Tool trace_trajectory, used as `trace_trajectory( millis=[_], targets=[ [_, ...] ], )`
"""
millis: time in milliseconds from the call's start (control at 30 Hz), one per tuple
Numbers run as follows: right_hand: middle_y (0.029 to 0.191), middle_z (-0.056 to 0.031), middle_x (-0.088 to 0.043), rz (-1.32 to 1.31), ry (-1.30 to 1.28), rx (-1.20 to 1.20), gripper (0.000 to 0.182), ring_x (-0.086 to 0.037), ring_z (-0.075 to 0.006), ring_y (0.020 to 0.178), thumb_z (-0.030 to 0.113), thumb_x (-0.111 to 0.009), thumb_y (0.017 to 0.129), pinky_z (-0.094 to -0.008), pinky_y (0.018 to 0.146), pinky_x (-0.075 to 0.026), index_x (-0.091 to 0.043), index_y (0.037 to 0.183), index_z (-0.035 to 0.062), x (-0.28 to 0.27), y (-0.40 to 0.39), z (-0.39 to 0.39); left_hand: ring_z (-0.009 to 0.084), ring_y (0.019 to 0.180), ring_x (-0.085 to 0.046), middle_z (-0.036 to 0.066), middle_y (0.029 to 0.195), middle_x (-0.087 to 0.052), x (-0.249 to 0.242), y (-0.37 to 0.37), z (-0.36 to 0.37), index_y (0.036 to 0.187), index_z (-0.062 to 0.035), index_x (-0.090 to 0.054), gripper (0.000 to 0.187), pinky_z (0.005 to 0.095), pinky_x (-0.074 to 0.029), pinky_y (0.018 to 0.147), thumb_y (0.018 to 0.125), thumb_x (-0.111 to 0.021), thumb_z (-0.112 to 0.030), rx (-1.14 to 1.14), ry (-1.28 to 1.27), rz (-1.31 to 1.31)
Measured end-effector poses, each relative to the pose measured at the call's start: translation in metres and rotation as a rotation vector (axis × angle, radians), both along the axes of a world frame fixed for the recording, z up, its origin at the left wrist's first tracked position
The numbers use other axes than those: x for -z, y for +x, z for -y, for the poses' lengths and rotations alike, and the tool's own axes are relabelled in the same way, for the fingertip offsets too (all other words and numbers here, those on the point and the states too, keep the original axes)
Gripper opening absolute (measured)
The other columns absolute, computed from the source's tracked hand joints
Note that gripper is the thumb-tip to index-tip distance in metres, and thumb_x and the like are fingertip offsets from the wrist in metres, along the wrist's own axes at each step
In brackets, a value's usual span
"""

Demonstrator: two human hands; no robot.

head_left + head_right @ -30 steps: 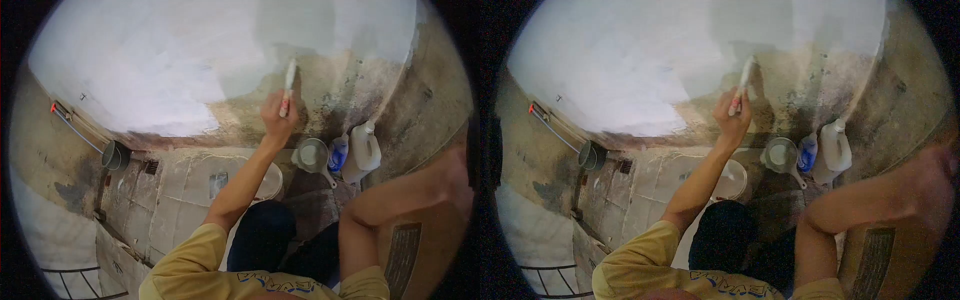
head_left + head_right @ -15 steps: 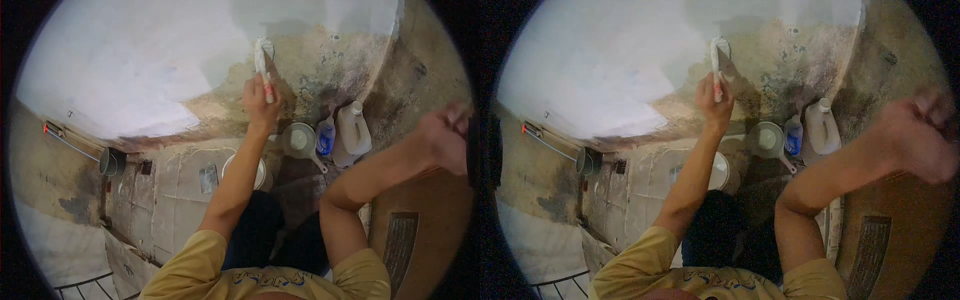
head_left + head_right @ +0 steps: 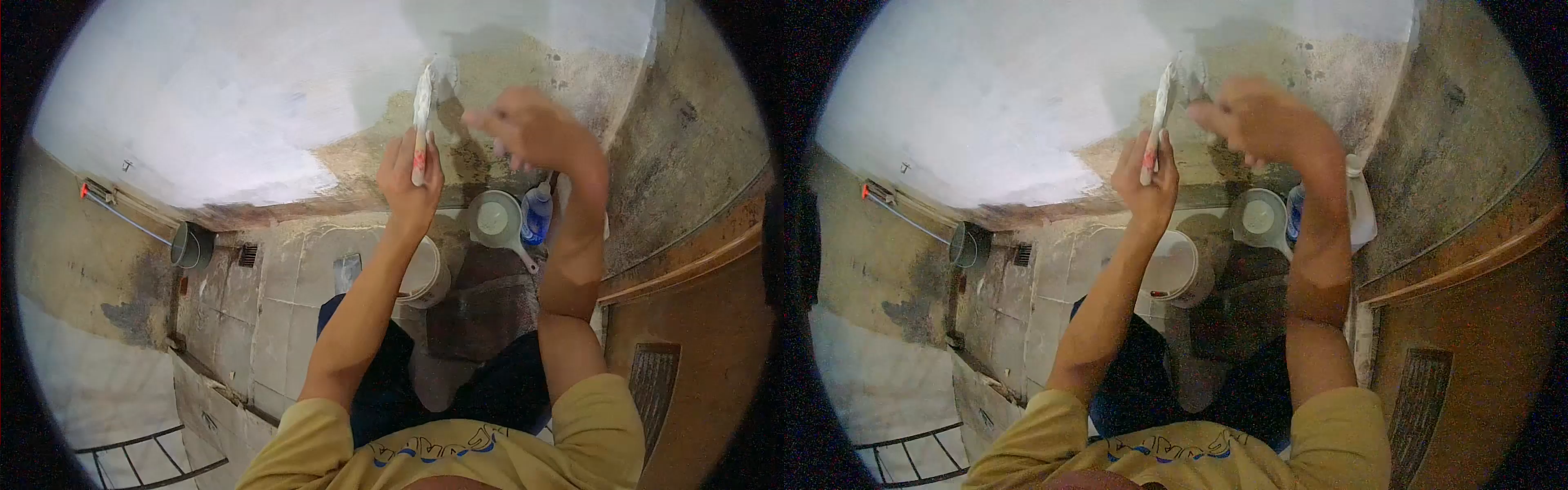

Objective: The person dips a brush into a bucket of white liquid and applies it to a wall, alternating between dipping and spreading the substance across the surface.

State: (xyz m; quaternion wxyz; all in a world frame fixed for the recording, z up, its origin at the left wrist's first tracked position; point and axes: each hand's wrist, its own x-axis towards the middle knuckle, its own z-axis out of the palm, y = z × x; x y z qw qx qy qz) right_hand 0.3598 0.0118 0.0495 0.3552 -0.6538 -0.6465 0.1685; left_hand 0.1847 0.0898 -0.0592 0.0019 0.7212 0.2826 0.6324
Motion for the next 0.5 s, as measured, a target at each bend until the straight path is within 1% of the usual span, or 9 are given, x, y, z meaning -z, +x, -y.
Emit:
trace_trajectory(
  millis=[67, 100, 133, 167, 200, 300, 433, 467, 500],
  targets=[
    [0.063, -0.0117, -0.065, -0.08, -0.26, -0.245, 0.061, -0.063, -0.0167, 0.049, 0.053, -0.059, 0.091, -0.0276, 0.043, -0.049, -0.067, 0.083, -0.0066, 0.012, -0.018, -0.011, 0.0265, 0.066, -0.06, 0.013, 0.078, -0.061, 0.009, -0.013, -0.004, 0.103, 0.0002, -0.066, 0.024, 0.0345, -0.047, 0.058, 0.079, -0.068, 0.002, 0.006, 0.076, -0.056],
    [0.063, -0.0117, -0.065, -0.075, -0.269, -0.243, 0.061, -0.063, -0.0167, 0.049, 0.053, -0.059, 0.091, -0.0276, 0.043, -0.049, -0.067, 0.083, -0.0066, 0.016, -0.03, -0.016, 0.0281, 0.068, -0.061, 0.013, 0.082, -0.061, 0.015, -0.019, -0.007, 0.11, 0.0, -0.065, 0.032, 0.0354, -0.048, 0.059, 0.078, -0.068, 0.002, 0.012, 0.158, -0.118],
    [0.063, -0.0142, -0.065, -0.046, -0.292, -0.311, 0.062, -0.065, -0.0183, 0.051, 0.053, -0.059, 0.091, -0.0281, 0.045, -0.052, -0.067, 0.08, -0.0078, 0.017, -0.044, -0.022, 0.0281, 0.068, -0.061, 0.013, 0.082, -0.061, 0.016, -0.024, -0.006, 0.11, 0.0, -0.065, 0.032, 0.0354, -0.048, 0.059, 0.078, -0.068, 0.002, 0.013, 0.154, -0.108],
    [0.063, -0.0168, -0.065, -0.018, -0.314, -0.38, 0.063, -0.068, -0.0198, 0.053, 0.052, -0.06, 0.09, -0.0286, 0.047, -0.054, -0.066, 0.076, -0.0091, 0.018, -0.054, -0.027, 0.0296, 0.072, -0.061, 0.014, 0.086, -0.061, 0.017, -0.03, -0.003, 0.117, -0.0007, -0.062, 0.041, 0.0371, -0.049, 0.061, 0.076, -0.069, 0.002, 0.047, 0.134, -0.158],
    [0.063, -0.0168, -0.065, -0.013, -0.319, -0.378, 0.063, -0.068, -0.0198, 0.053, 0.052, -0.06, 0.09, -0.0286, 0.047, -0.054, -0.066, 0.076, -0.0091, 0.019, -0.06, -0.029, 0.0311, 0.075, -0.062, 0.015, 0.09, -0.06, 0.018, -0.036, -0.003, 0.124, -0.0014, -0.06, 0.051, 0.0389, -0.05, 0.063, 0.074, -0.069, 0.002, 0.082, 0.114, -0.212],
    [0.062, -0.0173, -0.065, 0.039, -0.291, -0.303, 0.063, -0.069, -0.0214, 0.054, 0.05, -0.062, 0.09, -0.0293, 0.048, -0.056, -0.065, 0.073, -0.011, 0.032, -0.07, -0.034, 0.0331, 0.083, -0.062, 0.016, 0.094, -0.06, 0.028, -0.044, -0.008, 0.13, -0.0027, -0.057, 0.059, 0.0405, -0.051, 0.069, 0.073, -0.071, -0.001, 0.039, 0.018, -0.302],
    [0.066, -0.016, -0.067, -0.278, -0.304, -0.402, 0.048, -0.069, -0.0213, 0.057, 0.035, -0.069, 0.086, -0.0288, 0.05, -0.056, -0.065, 0.073, -0.0115, 0.052, -0.058, -0.031, 0.0338, 0.086, -0.061, 0.017, 0.098, -0.061, 0.044, -0.041, -0.011, 0.13, -0.0025, -0.057, 0.056, 0.0405, -0.051, 0.072, 0.075, -0.07, -0.003, 0.133, -0.037, -0.252],
    [0.067, -0.0152, -0.067, -0.408, -0.284, -0.464, 0.041, -0.069, -0.0208, 0.057, 0.028, -0.071, 0.084, -0.0285, 0.051, -0.056, -0.065, 0.074, -0.011, 0.054, -0.056, -0.027, 0.0347, 0.09, -0.059, 0.018, 0.102, -0.059, 0.045, -0.04, -0.011, 0.13, 0.001, -0.054, 0.059, 0.0416, -0.05, 0.074, 0.074, -0.068, -0.001, 0.159, 0.0, -0.261],
    [0.067, -0.0152, -0.067, -0.402, -0.284, -0.446, 0.041, -0.069, -0.0208, 0.057, 0.028, -0.071, 0.084, -0.0285, 0.051, -0.056, -0.065, 0.074, -0.011, 0.058, -0.056, -0.025, 0.0355, 0.093, -0.057, 0.019, 0.107, -0.058, 0.046, -0.039, -0.011, 0.131, 0.0044, -0.051, 0.061, 0.0427, -0.049, 0.077, 0.072, -0.067, 0.0, 0.185, 0.038, -0.27]
  ],
)
